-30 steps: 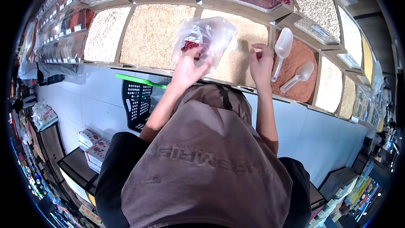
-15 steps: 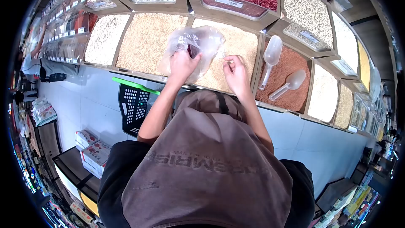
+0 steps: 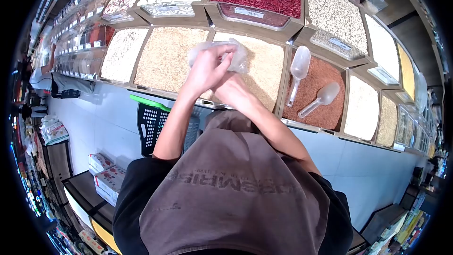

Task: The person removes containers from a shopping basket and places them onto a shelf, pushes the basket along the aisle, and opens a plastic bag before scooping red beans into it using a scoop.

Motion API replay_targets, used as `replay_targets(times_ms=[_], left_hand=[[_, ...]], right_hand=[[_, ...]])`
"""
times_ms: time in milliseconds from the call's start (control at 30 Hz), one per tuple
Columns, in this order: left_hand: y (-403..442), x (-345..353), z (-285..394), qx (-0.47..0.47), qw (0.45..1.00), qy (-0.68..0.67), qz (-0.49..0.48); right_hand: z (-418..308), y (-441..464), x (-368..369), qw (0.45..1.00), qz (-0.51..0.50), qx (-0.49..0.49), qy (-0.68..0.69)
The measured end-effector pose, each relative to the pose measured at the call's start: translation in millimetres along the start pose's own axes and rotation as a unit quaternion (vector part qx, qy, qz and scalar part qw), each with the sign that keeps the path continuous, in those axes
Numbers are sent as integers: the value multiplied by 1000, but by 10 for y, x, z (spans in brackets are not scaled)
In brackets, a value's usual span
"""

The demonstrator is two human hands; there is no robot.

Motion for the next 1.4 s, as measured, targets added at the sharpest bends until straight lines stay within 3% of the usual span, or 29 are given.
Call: replay_targets(times_ms=[33, 67, 100, 133, 200, 267, 367, 467, 567, 633, 733, 800, 867, 900, 1000, 1233, 1400], left_hand=[[-20, -51, -24, 64, 995, 60, 44], [-39, -103, -62, 125, 981, 119, 88], [-53, -178, -130, 105, 976, 160, 101], [-94, -165, -178, 98, 977, 159, 103], [-274, -202, -196, 92, 876, 354, 315], [-339, -193, -383, 41, 876, 374, 302], [-363, -267, -841, -33, 914, 262, 308], [-254, -449, -773, -80, 921, 181, 334], [6, -665, -688, -51, 908, 167, 382], [167, -833, -532, -52, 903, 155, 396], [362, -1058, -243, -20, 880, 212, 425], [487, -1191, -66, 32, 883, 211, 417], [643, -1353, -41, 49, 890, 187, 412], [703, -1446, 34, 18, 900, 217, 378], [853, -1693, 66, -6, 915, 214, 341], [901, -1907, 70, 20, 951, 87, 296], [917, -1994, 167, 33, 944, 111, 310]], right_hand=[[20, 1, -46, 1000, 0, -2, 1], [82, -13, -105, 996, 17, 83, 21], [109, -40, -197, 985, 31, 167, 42], [128, -68, -235, 985, 25, 165, 44], [171, -117, -285, 986, 51, 157, 26], [218, -105, -260, 986, 73, 148, 37], [211, -83, -299, 982, 91, 149, 65], [232, -56, -274, 985, 78, 115, 103], [204, 14, -372, 985, 61, 117, 108], [213, 126, -463, 984, 169, 4, 59], [92, 301, -870, 988, 126, 0, 88], [71, 431, -1123, 989, 128, -12, 70], [114, 516, -1321, 995, 68, 46, 56], [150, 522, -1398, 991, 131, -2, 3], [125, 508, -1726, 990, 133, -9, -54], [121, 457, -2121, 975, 219, -20, -27], [80, 448, -2232, 963, 264, -50, -26]])
Point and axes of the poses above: each hand's wrist, its own y-axis towards the middle knuckle, its own x-axis out of the palm, z = x × y, the point moved 2 cm from there along y, towards the middle knuckle, and after that the axes turned 5 degrees about -x, right-handed, at the moved point
